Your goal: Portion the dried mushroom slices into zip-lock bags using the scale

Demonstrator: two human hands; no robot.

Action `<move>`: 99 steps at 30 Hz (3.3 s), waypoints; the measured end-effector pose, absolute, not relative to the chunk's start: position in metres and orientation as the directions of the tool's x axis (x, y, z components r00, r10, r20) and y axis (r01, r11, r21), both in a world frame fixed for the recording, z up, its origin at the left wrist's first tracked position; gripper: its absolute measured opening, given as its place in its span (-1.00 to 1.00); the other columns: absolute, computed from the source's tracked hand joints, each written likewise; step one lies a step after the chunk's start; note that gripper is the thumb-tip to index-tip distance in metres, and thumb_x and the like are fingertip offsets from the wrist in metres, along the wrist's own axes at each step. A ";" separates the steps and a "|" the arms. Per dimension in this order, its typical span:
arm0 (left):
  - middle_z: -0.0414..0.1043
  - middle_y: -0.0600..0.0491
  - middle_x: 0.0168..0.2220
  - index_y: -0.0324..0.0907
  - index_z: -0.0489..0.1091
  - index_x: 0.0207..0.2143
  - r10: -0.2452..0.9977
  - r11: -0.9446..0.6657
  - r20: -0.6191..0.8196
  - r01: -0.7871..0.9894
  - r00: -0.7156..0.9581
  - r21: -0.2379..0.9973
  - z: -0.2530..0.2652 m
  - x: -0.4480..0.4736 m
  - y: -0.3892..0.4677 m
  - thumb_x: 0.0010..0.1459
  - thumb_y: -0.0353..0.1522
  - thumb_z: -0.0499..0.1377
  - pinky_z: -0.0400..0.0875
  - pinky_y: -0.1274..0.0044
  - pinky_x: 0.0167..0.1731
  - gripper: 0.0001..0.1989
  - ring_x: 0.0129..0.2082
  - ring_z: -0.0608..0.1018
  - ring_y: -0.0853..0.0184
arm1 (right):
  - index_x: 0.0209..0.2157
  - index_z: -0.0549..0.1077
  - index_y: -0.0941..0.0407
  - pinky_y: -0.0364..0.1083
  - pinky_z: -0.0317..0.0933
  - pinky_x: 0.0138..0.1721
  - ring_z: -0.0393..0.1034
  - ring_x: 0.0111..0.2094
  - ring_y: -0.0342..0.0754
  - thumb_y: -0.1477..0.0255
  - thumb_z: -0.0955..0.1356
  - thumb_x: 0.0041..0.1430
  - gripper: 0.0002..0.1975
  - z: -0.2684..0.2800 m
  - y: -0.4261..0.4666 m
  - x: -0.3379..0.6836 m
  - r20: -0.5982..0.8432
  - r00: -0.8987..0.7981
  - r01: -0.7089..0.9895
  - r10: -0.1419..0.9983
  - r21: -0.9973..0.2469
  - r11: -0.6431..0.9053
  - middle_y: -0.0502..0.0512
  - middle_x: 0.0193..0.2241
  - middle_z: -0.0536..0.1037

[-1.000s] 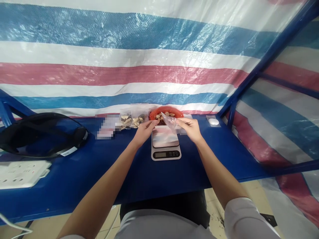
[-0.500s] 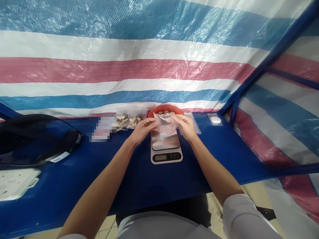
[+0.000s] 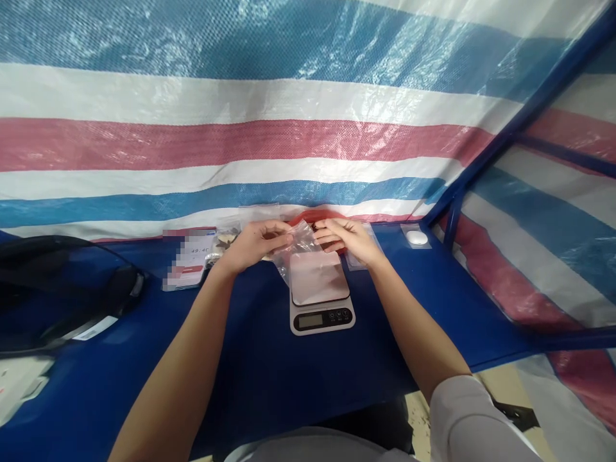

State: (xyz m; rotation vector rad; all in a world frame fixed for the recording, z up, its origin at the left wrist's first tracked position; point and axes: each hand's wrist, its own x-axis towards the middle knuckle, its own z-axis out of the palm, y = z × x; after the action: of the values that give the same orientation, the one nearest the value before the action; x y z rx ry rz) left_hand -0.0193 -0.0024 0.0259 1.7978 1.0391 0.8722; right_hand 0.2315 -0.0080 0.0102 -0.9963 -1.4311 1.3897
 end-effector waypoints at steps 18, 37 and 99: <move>0.57 0.02 -0.32 -0.18 0.58 -0.28 0.862 -0.488 0.438 0.649 0.254 0.584 0.023 -0.009 -0.003 0.21 -0.15 0.18 0.33 0.51 -0.36 -0.70 -0.44 0.46 0.37 | -0.37 0.63 0.13 -0.18 0.42 -0.49 0.45 -0.49 -0.16 0.25 0.48 0.07 -0.77 0.012 0.009 0.226 0.103 -0.346 0.208 0.932 -0.961 0.183 0.01 -0.46 0.58; 0.52 -0.05 -0.58 -0.26 0.50 -0.54 0.973 0.137 -0.182 0.283 0.141 0.949 0.012 0.010 -0.006 0.12 -0.18 0.23 0.39 0.53 -0.59 -0.67 -0.63 0.49 0.35 | -0.25 0.68 0.11 -0.11 0.55 -0.37 0.54 -0.37 -0.10 0.24 0.49 0.08 -0.74 0.014 0.000 0.222 0.153 -0.464 0.151 0.873 -0.957 0.248 0.06 -0.27 0.66; 0.46 -0.12 0.09 -0.11 0.24 0.20 0.855 -0.488 0.460 0.669 0.239 0.560 -0.025 0.042 -0.029 0.07 -0.24 0.30 0.41 0.18 0.14 -0.36 0.13 0.48 0.03 | -0.27 0.65 0.13 -0.15 0.40 -0.46 0.54 -0.43 -0.06 0.20 0.46 0.12 -0.71 0.027 0.003 0.249 0.076 -0.333 0.296 0.940 -0.938 0.181 0.08 -0.40 0.66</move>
State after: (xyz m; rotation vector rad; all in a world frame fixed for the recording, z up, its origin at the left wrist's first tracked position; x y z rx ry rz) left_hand 0.0420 -0.0286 -0.0250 2.2657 1.4296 1.0910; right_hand 0.2486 0.0029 0.0270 -1.1722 -1.7566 1.1642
